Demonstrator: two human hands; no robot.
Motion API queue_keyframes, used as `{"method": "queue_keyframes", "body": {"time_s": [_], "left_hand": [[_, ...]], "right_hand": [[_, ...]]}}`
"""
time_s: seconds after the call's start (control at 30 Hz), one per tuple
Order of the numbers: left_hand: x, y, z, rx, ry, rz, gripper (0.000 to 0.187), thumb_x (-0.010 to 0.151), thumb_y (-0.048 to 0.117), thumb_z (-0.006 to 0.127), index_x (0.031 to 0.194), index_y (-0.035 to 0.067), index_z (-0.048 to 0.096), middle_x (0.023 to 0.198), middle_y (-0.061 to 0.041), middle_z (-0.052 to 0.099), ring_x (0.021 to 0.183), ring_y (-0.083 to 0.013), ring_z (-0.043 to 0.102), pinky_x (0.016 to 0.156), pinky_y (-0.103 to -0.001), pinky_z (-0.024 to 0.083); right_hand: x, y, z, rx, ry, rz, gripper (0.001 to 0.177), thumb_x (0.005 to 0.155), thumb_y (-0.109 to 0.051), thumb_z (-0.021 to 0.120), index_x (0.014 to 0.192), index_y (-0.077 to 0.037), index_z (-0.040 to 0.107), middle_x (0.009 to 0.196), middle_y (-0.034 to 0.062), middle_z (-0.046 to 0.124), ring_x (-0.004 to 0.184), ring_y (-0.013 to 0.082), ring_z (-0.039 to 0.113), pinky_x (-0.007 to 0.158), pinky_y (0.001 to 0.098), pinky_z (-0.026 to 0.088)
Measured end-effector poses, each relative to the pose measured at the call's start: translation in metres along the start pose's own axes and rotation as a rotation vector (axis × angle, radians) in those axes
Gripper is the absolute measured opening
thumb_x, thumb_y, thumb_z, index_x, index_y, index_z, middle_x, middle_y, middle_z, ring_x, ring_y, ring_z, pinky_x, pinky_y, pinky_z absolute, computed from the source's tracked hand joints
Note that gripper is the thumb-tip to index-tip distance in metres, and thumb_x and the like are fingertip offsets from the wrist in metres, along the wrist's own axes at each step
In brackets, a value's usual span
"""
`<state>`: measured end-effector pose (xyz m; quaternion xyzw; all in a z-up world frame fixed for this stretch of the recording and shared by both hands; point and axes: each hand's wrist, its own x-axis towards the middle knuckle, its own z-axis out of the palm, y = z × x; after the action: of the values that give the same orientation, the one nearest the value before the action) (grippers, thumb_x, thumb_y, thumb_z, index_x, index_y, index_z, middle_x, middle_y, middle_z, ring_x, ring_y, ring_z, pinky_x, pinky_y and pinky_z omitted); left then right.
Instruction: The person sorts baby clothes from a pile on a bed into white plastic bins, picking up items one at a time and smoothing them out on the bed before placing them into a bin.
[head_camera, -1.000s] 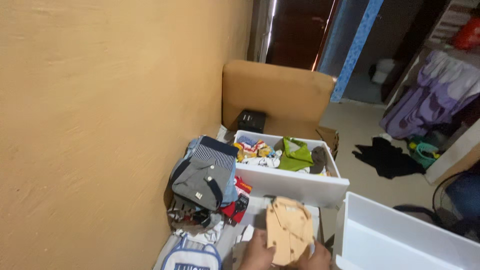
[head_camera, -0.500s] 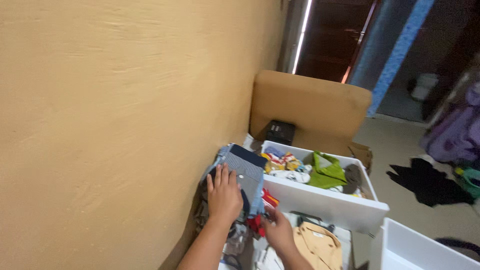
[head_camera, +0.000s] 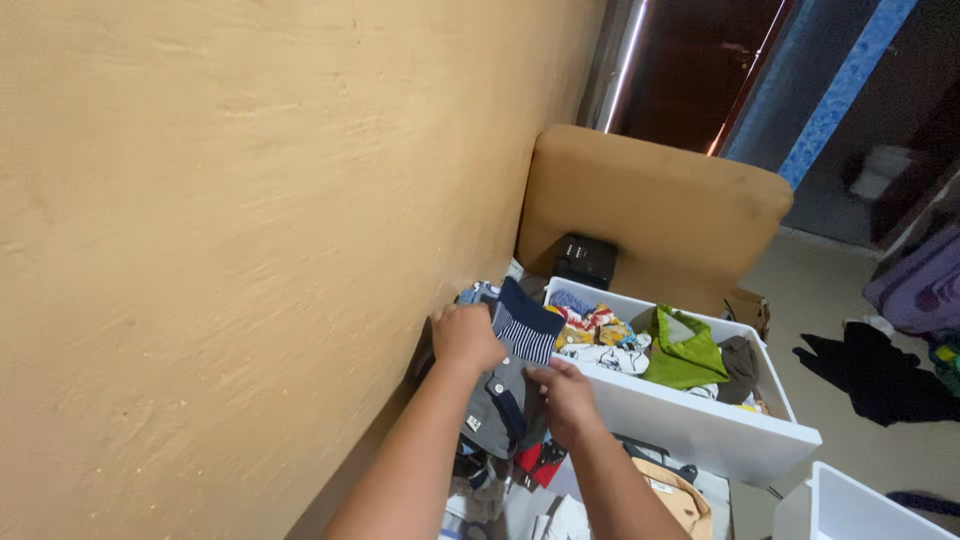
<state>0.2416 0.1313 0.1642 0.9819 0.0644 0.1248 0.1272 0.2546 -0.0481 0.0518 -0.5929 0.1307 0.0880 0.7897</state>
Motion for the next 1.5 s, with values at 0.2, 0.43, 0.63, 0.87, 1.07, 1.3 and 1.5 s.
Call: {"method": "queue_keyframes", "body": {"time_s": [0.2,0.43,0.63,0.87,1.07,1.3,1.5], "left_hand": [[-0.007,-0.016,0.006,-0.761,-0.155,0.099,0.034,0.073,0.015,0.079,0.104,0.003,0.071,0.1,-0.015,0.075,0.091,-0.0288,0.072,0.083,-0.038,0.055],[-0.099,-0.004,-0.049,-1.623,-0.444,0.166,0.033,0.081,0.0,0.065,0.113,0.008,0.066,0.104,-0.003,0.075,0.094,-0.0129,0.07,0.085,-0.028,0.055],[-0.211,0.012,0.007,-2.136,-0.667,-0.195,0.04,0.1,0.043,0.063,0.1,0.004,0.069,0.091,-0.015,0.071,0.086,-0.0284,0.069,0.074,-0.04,0.057],[-0.331,0.076,0.016,-2.35,-0.99,-0.584,0.084,0.077,0.083,0.042,0.125,0.019,0.07,0.121,-0.009,0.076,0.108,-0.0308,0.072,0.093,-0.054,0.053],[-0.355,0.048,0.035,-2.473,-1.052,-0.436,0.075,0.074,0.058,0.058,0.131,0.01,0.066,0.123,-0.017,0.072,0.102,-0.0358,0.073,0.086,-0.056,0.057],[-0.361,0.027,0.138,-1.911,-1.37,-0.564,0.04,0.08,0.017,0.056,0.11,-0.006,0.068,0.104,-0.02,0.075,0.089,-0.0346,0.073,0.085,-0.047,0.063],[-0.369,0.028,0.144,-1.246,-1.276,-0.677,0.026,0.088,0.024,0.078,0.107,0.006,0.076,0.098,-0.011,0.076,0.083,-0.0234,0.072,0.077,-0.037,0.057]], "right_hand": [[-0.024,-0.021,-0.016,0.232,-0.277,0.053,0.029,0.087,-0.007,0.067,0.113,0.0,0.055,0.094,0.012,0.069,0.085,0.0254,0.067,0.078,0.0426,0.052],[-0.109,-0.093,-0.034,0.181,-0.36,-0.092,0.027,0.076,0.002,0.059,0.097,-0.01,0.071,0.094,0.0088,0.076,0.088,0.0229,0.071,0.085,0.0408,0.057],[-0.145,-0.152,-0.085,-0.639,-0.461,-0.345,0.034,0.07,0.004,0.053,0.092,-0.004,0.078,0.09,0.0108,0.075,0.083,0.0244,0.066,0.073,0.0392,0.05],[-0.321,-0.08,-0.049,-1.898,-0.928,-0.673,0.036,0.066,-0.004,0.066,0.095,-0.022,0.08,0.127,0.004,0.064,0.127,0.0306,0.051,0.105,0.0639,0.032],[-0.359,0.011,-0.134,-0.743,0.079,-0.664,0.045,0.077,-0.025,0.074,0.122,-0.022,0.067,0.144,0.0054,0.05,0.135,0.0275,0.045,0.1,0.0473,0.051],[-0.333,0.063,-0.196,0.4,-0.145,0.425,0.075,0.078,-0.063,0.06,0.127,-0.007,0.067,0.122,0.0178,0.072,0.114,0.0347,0.065,0.089,0.0519,0.054],[-0.306,0.128,-0.213,0.234,-0.162,0.455,0.044,0.089,-0.019,0.071,0.13,-0.003,0.061,0.116,0.0145,0.071,0.105,0.0315,0.068,0.096,0.0564,0.054]]}}
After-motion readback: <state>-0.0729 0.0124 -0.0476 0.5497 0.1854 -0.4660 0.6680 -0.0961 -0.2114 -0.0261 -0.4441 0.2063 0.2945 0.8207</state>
